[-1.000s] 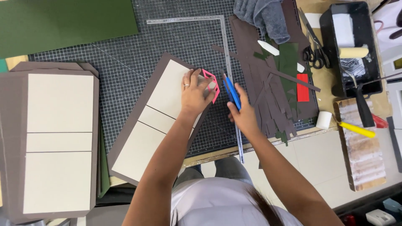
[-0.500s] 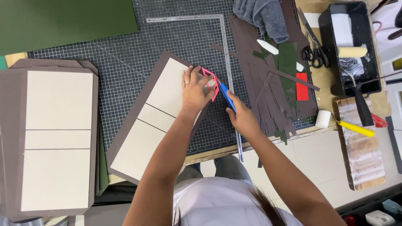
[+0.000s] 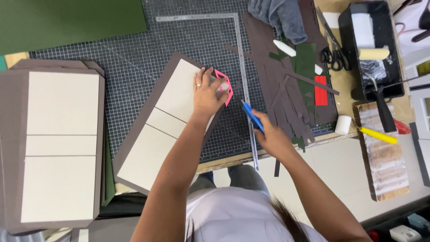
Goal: Trimming the excess material from the edges of cardboard covers using a utility knife and a metal ruler on a cutting mat.
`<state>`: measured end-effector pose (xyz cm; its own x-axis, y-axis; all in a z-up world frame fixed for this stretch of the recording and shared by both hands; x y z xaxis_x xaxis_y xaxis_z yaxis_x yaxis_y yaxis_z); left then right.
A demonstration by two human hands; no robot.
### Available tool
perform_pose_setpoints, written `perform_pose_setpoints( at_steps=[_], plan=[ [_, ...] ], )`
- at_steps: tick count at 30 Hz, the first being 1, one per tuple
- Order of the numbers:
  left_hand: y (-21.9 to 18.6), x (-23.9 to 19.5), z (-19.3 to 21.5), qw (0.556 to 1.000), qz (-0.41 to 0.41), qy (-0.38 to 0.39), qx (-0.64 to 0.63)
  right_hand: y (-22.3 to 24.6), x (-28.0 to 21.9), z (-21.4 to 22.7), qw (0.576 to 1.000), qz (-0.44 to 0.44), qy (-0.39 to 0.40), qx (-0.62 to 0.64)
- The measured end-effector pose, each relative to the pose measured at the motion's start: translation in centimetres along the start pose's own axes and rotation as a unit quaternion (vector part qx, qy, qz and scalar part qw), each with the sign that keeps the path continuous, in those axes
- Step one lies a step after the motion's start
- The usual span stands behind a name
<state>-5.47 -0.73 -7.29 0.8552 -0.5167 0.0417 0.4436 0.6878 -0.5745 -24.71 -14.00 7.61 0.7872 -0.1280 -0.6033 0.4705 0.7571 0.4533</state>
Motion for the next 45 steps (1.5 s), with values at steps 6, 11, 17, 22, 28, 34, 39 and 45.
perform_pose_setpoints(
  at_steps=[6, 11, 17, 22, 28, 34, 39, 45],
  plan=[
    [0.5, -1.1, 0.9, 0.999, -0.034, -0.008, -0.033, -0.6, 2.0, 0.2, 0.997, 0.014, -0.072, 0.006],
    [5.8, -6.9, 6.5, 0.995, -0.025, -0.075, -0.063, -3.4, 0.8, 0.7, 0.992, -0.068, -0.110, -0.013],
    [10.6, -24.2, 17.0, 0.967, 0.183, -0.176, -0.001, -3.7, 6.9, -0.1, 0.963, 0.020, -0.263, 0.060],
    [5.2, -36.9, 17.9, 0.820, 0.473, -0.236, -0.218, 3.0, 13.7, -0.4, 0.963, 0.077, -0.244, 0.087],
    [2.1, -36.3, 16.4, 0.571, 0.533, -0.302, -0.546, 3.2, 17.5, -1.1, 0.965, 0.008, -0.256, 0.057],
    [10.1, -36.0, 18.2, 0.672, 0.453, -0.096, -0.578, 1.9, 15.8, -0.2, 0.971, -0.021, -0.203, 0.122],
    [12.2, -29.3, 22.8, 0.753, 0.384, -0.167, -0.507, 1.0, 12.7, 0.3, 0.967, 0.016, -0.217, 0.133],
    [7.8, -28.9, 25.8, 0.802, 0.317, -0.287, -0.417, -2.0, 11.6, -0.6, 0.943, 0.020, -0.240, 0.229]
  ],
)
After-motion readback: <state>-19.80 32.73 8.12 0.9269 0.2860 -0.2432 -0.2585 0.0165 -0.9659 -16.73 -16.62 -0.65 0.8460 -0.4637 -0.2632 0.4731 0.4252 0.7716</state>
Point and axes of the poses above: each hand's wrist, its own x-axis towards the middle knuckle, its own z-axis out of the back of the hand, y = z × x, the point moved 5 cm from there along x, towards the middle knuckle, and after that the axes turned 7 degrees about y, right-handed, at the moved point
